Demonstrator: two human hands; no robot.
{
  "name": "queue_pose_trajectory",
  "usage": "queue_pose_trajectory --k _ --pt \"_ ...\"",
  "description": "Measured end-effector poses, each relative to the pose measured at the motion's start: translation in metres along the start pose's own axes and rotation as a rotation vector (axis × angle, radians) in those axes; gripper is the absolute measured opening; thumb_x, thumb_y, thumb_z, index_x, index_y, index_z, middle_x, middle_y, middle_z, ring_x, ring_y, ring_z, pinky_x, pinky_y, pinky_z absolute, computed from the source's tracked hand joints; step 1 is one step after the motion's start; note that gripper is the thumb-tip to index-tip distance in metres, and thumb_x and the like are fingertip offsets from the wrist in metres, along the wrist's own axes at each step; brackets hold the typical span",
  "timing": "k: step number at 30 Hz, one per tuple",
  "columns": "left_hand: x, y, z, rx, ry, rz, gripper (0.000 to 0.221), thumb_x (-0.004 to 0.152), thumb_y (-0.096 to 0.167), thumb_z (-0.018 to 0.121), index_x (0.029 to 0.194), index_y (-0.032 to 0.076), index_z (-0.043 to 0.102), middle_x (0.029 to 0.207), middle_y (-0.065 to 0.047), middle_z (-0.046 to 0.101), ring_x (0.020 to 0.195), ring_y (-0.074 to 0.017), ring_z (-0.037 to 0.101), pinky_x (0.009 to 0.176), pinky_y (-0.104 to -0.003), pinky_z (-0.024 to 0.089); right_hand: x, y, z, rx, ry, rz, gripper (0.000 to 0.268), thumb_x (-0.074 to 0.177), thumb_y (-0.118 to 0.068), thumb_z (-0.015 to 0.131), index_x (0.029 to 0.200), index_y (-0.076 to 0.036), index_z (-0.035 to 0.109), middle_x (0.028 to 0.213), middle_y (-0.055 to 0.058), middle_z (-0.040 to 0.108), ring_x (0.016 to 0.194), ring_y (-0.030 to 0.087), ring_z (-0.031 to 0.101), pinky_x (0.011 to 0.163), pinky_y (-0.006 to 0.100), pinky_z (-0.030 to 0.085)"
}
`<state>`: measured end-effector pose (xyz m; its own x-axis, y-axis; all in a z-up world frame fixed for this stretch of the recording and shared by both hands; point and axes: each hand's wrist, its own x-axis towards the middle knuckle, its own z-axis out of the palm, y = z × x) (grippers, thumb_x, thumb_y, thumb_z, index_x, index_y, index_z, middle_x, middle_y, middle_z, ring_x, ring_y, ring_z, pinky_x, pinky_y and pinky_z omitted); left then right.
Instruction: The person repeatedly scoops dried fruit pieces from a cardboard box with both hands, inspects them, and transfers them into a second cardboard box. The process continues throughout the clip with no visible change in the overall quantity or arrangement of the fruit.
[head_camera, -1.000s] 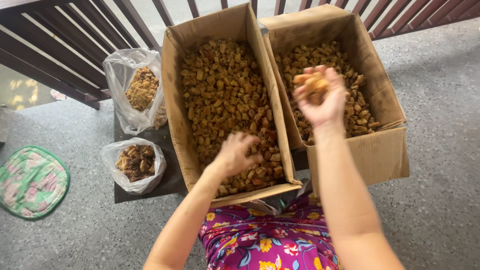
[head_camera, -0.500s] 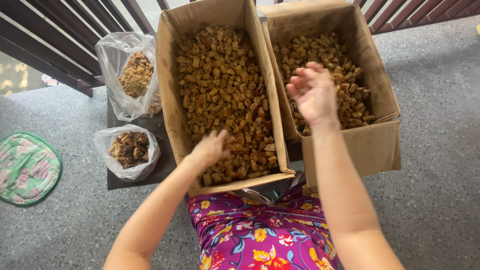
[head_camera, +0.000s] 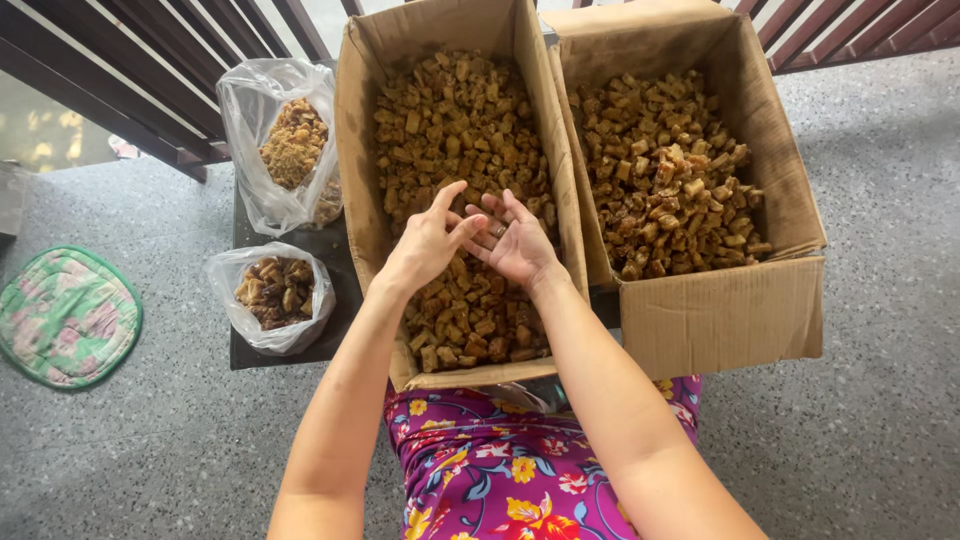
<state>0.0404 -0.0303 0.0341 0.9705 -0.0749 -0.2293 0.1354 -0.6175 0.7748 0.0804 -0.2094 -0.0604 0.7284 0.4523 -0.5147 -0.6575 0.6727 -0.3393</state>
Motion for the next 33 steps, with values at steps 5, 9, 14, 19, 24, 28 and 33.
queue_pose_trajectory --k 5,9,14,19,24,28,33 --pt "-0.005 -0.029 0.023 0.513 -0.088 -0.171 0.088 0.094 0.054 0.069 0.158 0.011 0.027 0.146 -0.028 0.045 0.125 -0.0433 0.058 0.097 -0.05 0.055 0.015 -0.009 -0.014 0.135 0.027 -0.116 0.024 0.102 -0.036 0.065 0.108 -0.013 0.065 0.112 0.008 0.069 0.107 0.027 0.063 0.103 0.046 0.052" --pt "-0.028 -0.067 0.072 0.718 -0.248 -0.287 0.127 0.078 0.065 0.085 0.157 0.006 0.006 0.151 -0.032 0.024 0.135 -0.0573 0.034 0.101 -0.054 0.049 0.014 -0.008 -0.013 0.18 0.107 -0.151 0.023 0.1 -0.037 0.064 0.107 -0.015 0.065 0.111 0.007 0.071 0.107 0.026 0.063 0.101 0.046 0.051" --pt "-0.042 -0.098 0.094 0.566 -0.163 -0.291 0.118 0.078 0.039 0.088 0.163 0.01 0.012 0.146 -0.029 0.036 0.13 -0.052 0.044 0.099 -0.054 0.053 -0.006 -0.011 0.005 0.155 -0.093 -0.153 0.035 0.101 -0.046 0.059 0.114 -0.014 0.066 0.125 0.011 0.068 0.119 0.03 0.063 0.106 0.049 0.049" --pt "-0.039 -0.091 0.096 0.681 -0.165 -0.283 0.114 0.079 0.035 0.087 0.159 0.004 0.013 0.14 -0.028 0.043 0.125 -0.0515 0.047 0.1 -0.05 0.053 -0.02 -0.012 0.02 0.151 -0.157 -0.155 0.042 0.101 -0.05 0.057 0.119 -0.013 0.065 0.132 0.014 0.066 0.126 0.033 0.061 0.109 0.051 0.047" --pt "-0.032 -0.055 0.046 0.537 -0.184 -0.277 0.063 0.092 0.035 0.078 0.138 0.001 0.052 0.121 -0.022 0.064 0.106 -0.0319 0.062 0.091 -0.044 0.055 -0.027 -0.013 0.024 0.135 -0.188 -0.157 0.049 0.099 -0.055 0.057 0.125 -0.014 0.063 0.136 0.015 0.063 0.129 0.034 0.056 0.11 0.052 0.045" --pt "-0.021 0.002 0.0 -0.065 -0.084 -0.251 0.045 0.1 0.04 0.055 0.13 0.006 0.063 0.095 -0.008 0.076 0.066 -0.0171 0.068 0.062 -0.035 0.06 -0.027 -0.009 0.029 0.069 -0.169 -0.129 0.06 0.098 -0.064 0.049 0.131 -0.015 0.059 0.138 0.015 0.06 0.129 0.035 0.056 0.109 0.054 0.045" --pt "-0.001 0.062 -0.006 -0.148 0.032 -0.169 0.048 0.102 0.05 0.058 0.119 0.007 0.072 0.086 -0.008 0.071 0.063 -0.0116 0.066 0.058 -0.028 0.055 -0.026 -0.007 0.028 0.004 -0.244 -0.104 0.069 0.097 -0.071 0.038 0.137 -0.018 0.058 0.134 0.016 0.059 0.119 0.037 0.056 0.099 0.056 0.048"
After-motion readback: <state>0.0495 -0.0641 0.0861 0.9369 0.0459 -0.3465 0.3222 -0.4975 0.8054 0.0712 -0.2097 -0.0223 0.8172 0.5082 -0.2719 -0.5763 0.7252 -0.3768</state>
